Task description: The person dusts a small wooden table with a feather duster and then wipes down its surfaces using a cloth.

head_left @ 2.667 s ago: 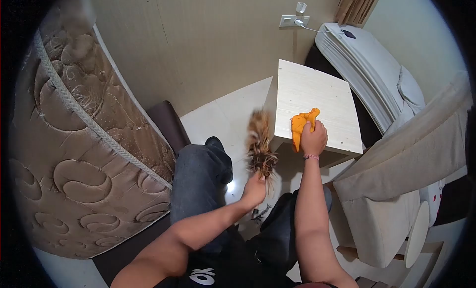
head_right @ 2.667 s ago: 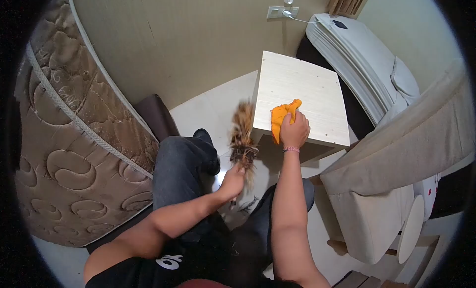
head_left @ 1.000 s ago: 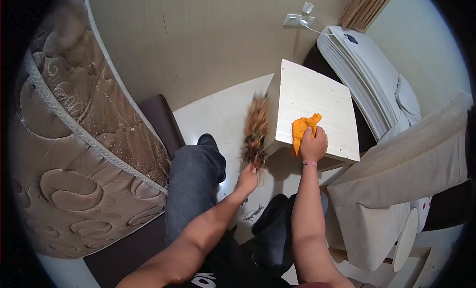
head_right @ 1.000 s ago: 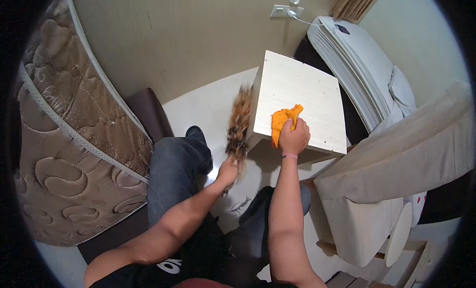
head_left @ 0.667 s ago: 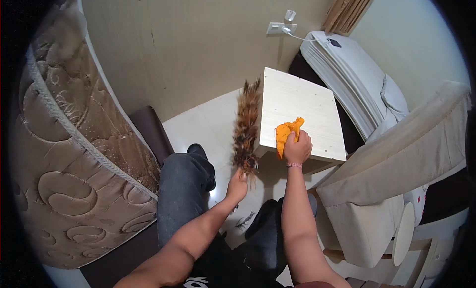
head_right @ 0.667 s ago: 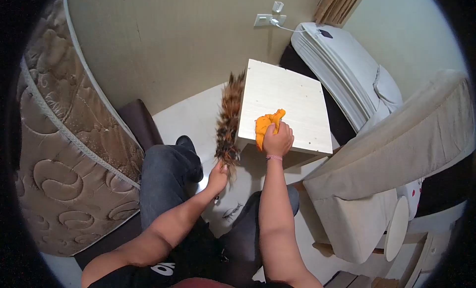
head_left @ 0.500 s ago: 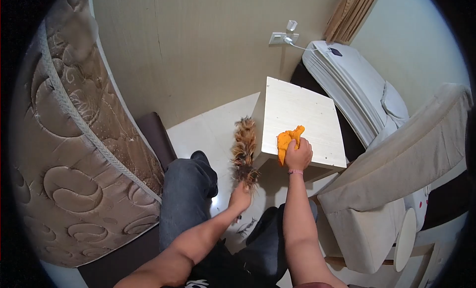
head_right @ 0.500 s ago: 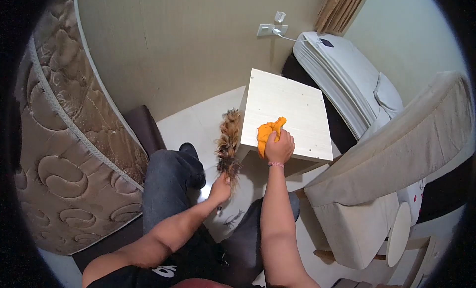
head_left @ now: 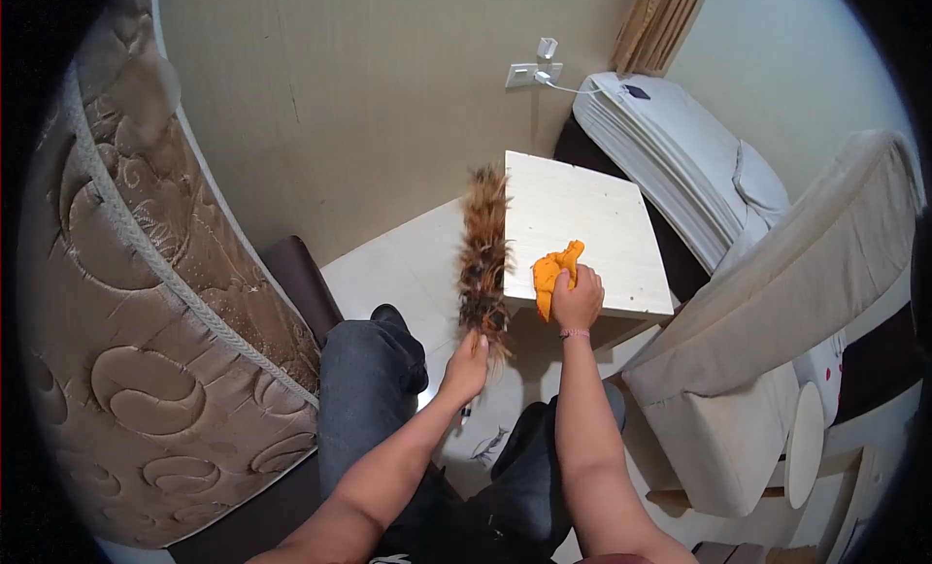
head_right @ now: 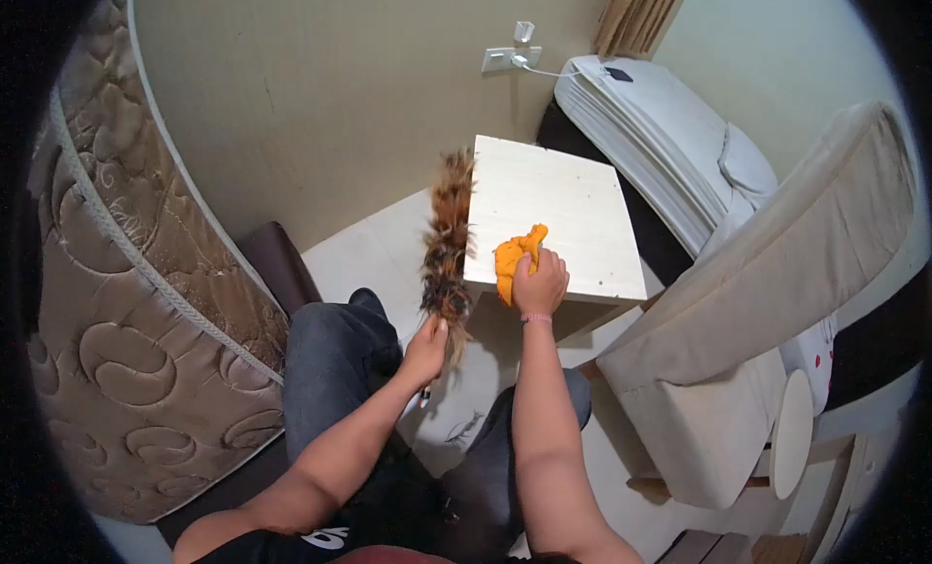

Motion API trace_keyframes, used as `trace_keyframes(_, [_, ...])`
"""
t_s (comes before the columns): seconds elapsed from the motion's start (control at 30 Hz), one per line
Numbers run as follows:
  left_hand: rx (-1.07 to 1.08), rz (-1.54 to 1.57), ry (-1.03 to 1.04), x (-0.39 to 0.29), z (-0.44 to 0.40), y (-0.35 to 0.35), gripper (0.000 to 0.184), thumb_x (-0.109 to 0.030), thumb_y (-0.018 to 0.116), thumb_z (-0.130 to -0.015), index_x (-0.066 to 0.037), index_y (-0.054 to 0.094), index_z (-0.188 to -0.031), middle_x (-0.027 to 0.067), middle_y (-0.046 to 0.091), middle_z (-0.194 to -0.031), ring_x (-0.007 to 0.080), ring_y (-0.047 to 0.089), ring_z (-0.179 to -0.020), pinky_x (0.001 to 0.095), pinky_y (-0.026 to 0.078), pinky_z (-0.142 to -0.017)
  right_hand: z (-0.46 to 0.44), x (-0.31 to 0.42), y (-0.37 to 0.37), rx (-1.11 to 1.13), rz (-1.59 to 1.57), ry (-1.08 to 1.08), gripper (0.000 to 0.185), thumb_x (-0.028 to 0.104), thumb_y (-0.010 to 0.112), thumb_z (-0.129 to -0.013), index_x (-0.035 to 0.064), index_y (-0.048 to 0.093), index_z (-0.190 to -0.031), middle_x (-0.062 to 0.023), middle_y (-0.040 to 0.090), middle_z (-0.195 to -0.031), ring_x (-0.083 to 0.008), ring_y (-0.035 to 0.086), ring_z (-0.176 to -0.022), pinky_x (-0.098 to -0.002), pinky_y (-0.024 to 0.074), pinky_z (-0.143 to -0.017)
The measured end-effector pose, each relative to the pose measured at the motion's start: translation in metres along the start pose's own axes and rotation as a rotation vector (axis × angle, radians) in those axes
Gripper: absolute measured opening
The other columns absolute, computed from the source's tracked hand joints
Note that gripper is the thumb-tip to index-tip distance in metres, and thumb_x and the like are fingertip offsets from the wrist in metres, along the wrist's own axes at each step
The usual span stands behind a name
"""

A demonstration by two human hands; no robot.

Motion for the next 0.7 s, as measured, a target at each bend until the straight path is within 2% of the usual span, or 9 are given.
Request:
trace_keyframes(0.1, [-0.094, 0.044, 0.052, 0.023, -0.022, -0.001, 0.039, -0.032, 0.046, -0.102, -0.005, 0.055, -0.13, 0.023, 0.065, -0.117, 0.0409, 0.061, -0.11, 0.0428, 0.047, -0.092, 0.001, 0.003, 0.001, -0.008, 0.005, 0.025, 0.025, 0.025, 0.06, -0.086, 0.0047, 0.065, -0.099, -0.0119, 0.064, -0.095, -0.0313, 0.059, -0.093, -0.0448, 0.0447, -0.083])
trace_keyframes(0.17, [-0.189, -0.146, 0.057, 0.049, -0.032, 0.002, 0.04, -0.031, 0.047, -0.102, -0.006, 0.055, -0.132, 0.0222, 0.065, -0.118, 0.0412, 0.06, -0.111, 0.0428, 0.047, -0.094, -0.002, 0.001, 0.004, 0.059, 0.008, 0.061, 0.025, 0.026, 0.059, -0.087, 0.0048, 0.065, -0.098, -0.012, 0.064, -0.095, -0.0317, 0.058, -0.094, -0.0451, 0.0446, -0.083])
trace_keyframes(0.23, [-0.169, -0.04, -0.032, 0.046, -0.017, 0.005, 0.04, -0.03, 0.047, -0.101, -0.008, 0.056, -0.133, 0.0224, 0.065, -0.118, 0.0418, 0.06, -0.112, 0.043, 0.047, -0.095, -0.003, 0.001, -0.002, 0.058, -0.013, 0.094, 0.025, 0.027, 0.059, -0.087, 0.0047, 0.066, -0.097, -0.0124, 0.063, -0.095, -0.032, 0.058, -0.095, -0.0456, 0.0442, -0.083])
trace_keyframes(0.27, [-0.181, -0.033, -0.03, 0.062, -0.023, 0.01, 0.038, -0.028, 0.049, -0.102, -0.01, 0.056, -0.134, 0.019, 0.066, -0.12, 0.0339, 0.064, -0.109, 0.0377, 0.048, -0.092, -0.002, 0.001, -0.001, 0.077, -0.021, 0.086, 0.025, 0.027, 0.059, -0.087, 0.0047, 0.066, -0.097, -0.0124, 0.063, -0.095, -0.032, 0.057, -0.096, -0.0457, 0.0439, -0.084])
trace_keyframes(0.37, [-0.247, -0.015, 0.16, -0.009, 0.008, -0.003, 0.038, -0.027, 0.05, -0.101, -0.008, 0.055, -0.134, 0.0186, 0.067, -0.117, 0.0337, 0.064, -0.107, 0.0369, 0.048, -0.091, -0.001, 0.001, 0.001, 0.108, -0.049, 0.092, 0.024, 0.027, 0.059, -0.087, 0.0051, 0.066, -0.096, -0.0118, 0.063, -0.094, -0.0319, 0.057, -0.097, -0.0459, 0.043, -0.085])
trace_keyframes(0.5, [-0.23, -0.082, 0.09, 0.025, -0.022, 0.0, 0.036, -0.029, 0.053, -0.099, -0.011, 0.058, -0.13, 0.0219, 0.067, -0.111, 0.0385, 0.065, -0.103, 0.042, 0.049, -0.087, -0.003, 0.008, 0.003, 0.127, 0.009, 0.091, 0.024, 0.027, 0.059, -0.087, 0.0061, 0.067, -0.096, -0.0105, 0.064, -0.095, -0.031, 0.057, -0.096, -0.0452, 0.0423, -0.085])
trace_keyframes(0.63, [-0.19, -0.033, -0.135, 0.049, -0.01, 0.01, 0.036, -0.029, 0.051, -0.101, -0.01, 0.059, -0.13, 0.022, 0.067, -0.113, 0.0383, 0.064, -0.103, 0.0412, 0.049, -0.088, -0.004, 0.008, 0.004, 0.123, 0.03, 0.117, 0.025, 0.028, 0.059, -0.086, 0.0067, 0.067, -0.096, -0.0103, 0.065, -0.095, -0.0303, 0.057, -0.096, -0.0446, 0.0415, -0.085])
trace_keyframes(0.67, [-0.274, 0.047, 0.108, 0.025, -0.002, 0.007, 0.036, -0.028, 0.05, -0.101, -0.009, 0.059, -0.13, 0.022, 0.067, -0.112, 0.0384, 0.064, -0.103, 0.041, 0.049, -0.088, -0.004, 0.007, 0.004, 0.124, 0.027, 0.126, 0.026, 0.029, 0.059, -0.086, 0.0069, 0.068, -0.096, -0.0102, 0.065, -0.095, -0.03, 0.057, -0.096, -0.0444, 0.0413, -0.085])
trace_keyframes(0.7, [-0.266, 0.043, 0.108, 0.021, -0.006, 0.009, 0.036, -0.028, 0.05, -0.101, -0.009, 0.059, -0.13, 0.022, 0.067, -0.112, 0.0384, 0.064, -0.103, 0.041, 0.049, -0.088, -0.006, 0.005, 0.004, 0.122, 0.03, 0.134, 0.026, 0.029, 0.059, -0.086, 0.0069, 0.068, -0.096, -0.0102, 0.065, -0.095, -0.03, 0.057, -0.096, -0.0444, 0.0413, -0.085])
Point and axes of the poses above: each hand's wrist, its own z-axis away from the middle knuckle, its own y-axis out of the palm, x = y × z, the point moved 10 cm from there along -z, towards the middle knuckle
